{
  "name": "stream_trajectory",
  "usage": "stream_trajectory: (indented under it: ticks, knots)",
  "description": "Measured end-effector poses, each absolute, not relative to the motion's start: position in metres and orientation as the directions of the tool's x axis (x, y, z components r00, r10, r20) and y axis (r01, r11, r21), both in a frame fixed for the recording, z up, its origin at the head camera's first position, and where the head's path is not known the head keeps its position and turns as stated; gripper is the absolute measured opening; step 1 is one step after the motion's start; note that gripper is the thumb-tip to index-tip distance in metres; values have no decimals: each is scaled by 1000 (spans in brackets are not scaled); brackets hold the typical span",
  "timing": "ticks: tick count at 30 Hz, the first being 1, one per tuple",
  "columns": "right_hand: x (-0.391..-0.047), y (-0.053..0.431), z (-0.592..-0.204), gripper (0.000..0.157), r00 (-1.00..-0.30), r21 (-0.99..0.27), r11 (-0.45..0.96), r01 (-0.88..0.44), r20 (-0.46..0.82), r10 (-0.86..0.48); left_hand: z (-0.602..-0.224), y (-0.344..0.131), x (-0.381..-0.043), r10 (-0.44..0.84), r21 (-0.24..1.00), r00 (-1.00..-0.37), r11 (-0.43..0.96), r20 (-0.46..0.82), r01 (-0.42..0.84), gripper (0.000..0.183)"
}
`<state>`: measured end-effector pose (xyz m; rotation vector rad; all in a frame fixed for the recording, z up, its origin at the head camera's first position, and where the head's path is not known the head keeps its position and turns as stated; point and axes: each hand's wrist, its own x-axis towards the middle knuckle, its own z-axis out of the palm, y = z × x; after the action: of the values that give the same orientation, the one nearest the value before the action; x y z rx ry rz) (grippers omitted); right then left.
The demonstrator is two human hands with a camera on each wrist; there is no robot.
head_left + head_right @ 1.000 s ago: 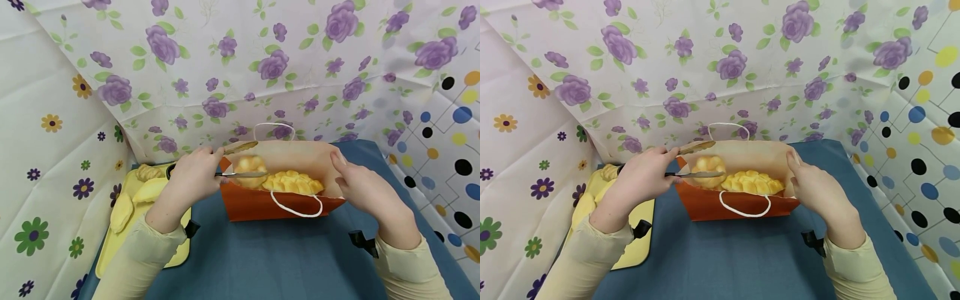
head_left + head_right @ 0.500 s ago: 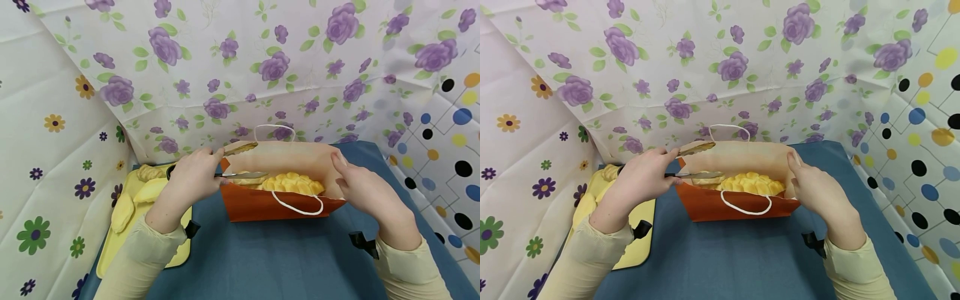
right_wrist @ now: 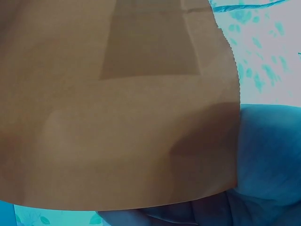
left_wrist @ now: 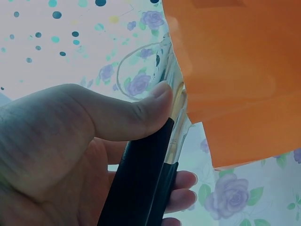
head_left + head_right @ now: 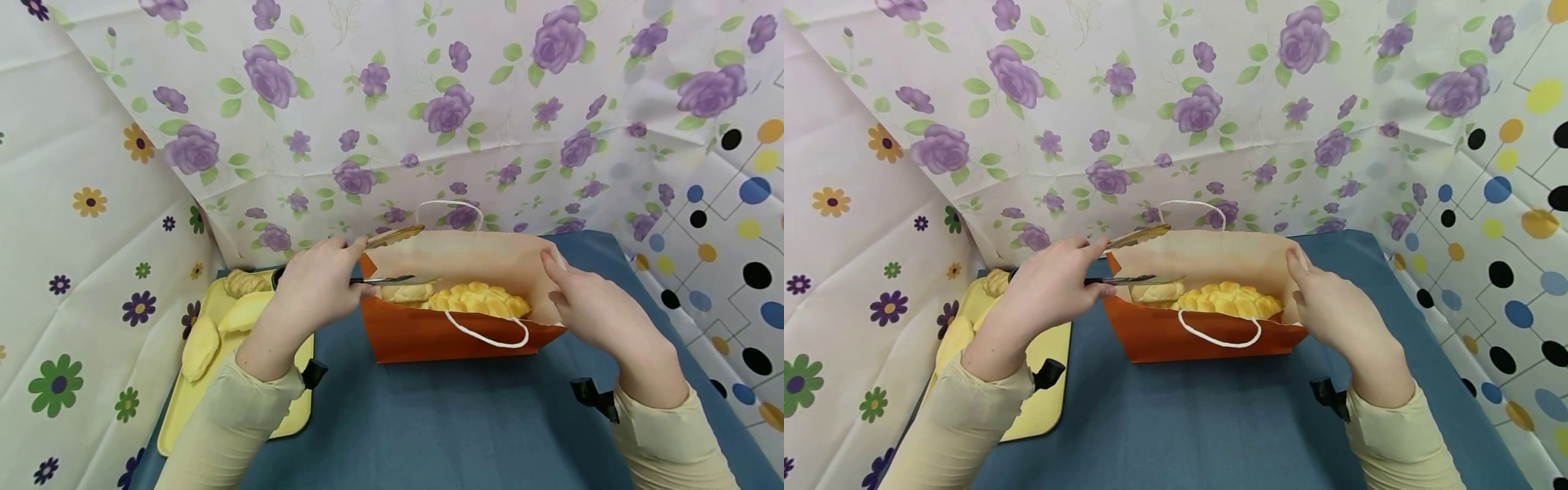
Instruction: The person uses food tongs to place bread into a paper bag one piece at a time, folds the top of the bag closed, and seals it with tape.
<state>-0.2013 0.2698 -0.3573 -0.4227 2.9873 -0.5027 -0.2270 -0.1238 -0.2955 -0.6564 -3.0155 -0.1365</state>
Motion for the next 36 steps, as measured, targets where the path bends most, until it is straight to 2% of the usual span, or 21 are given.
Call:
stream_trajectory:
  ticks: [8,18,25,32,36]
  knots:
    - [-202,270,-358,76,-959,-334,908,-251,-44,-281,-297,-126,-228,394,117,-918,910,53,397,81]
    - [-204,270,-357,78,-957,-337,909,-246,-63,-283,-301,-128,-229,404,157,-909,896,106,416,79]
    - [-212,271,-352,93,-952,-352,914,-201,-148,-267,-306,-136,-226,422,224,-895,867,147,446,79]
    - [-223,266,-347,123,-946,-356,925,-131,-234,-224,-307,-142,-223,419,268,-894,854,155,447,80]
    - [-226,264,-347,133,-943,-371,921,-119,-249,-222,-306,-146,-222,424,285,-891,844,166,454,79]
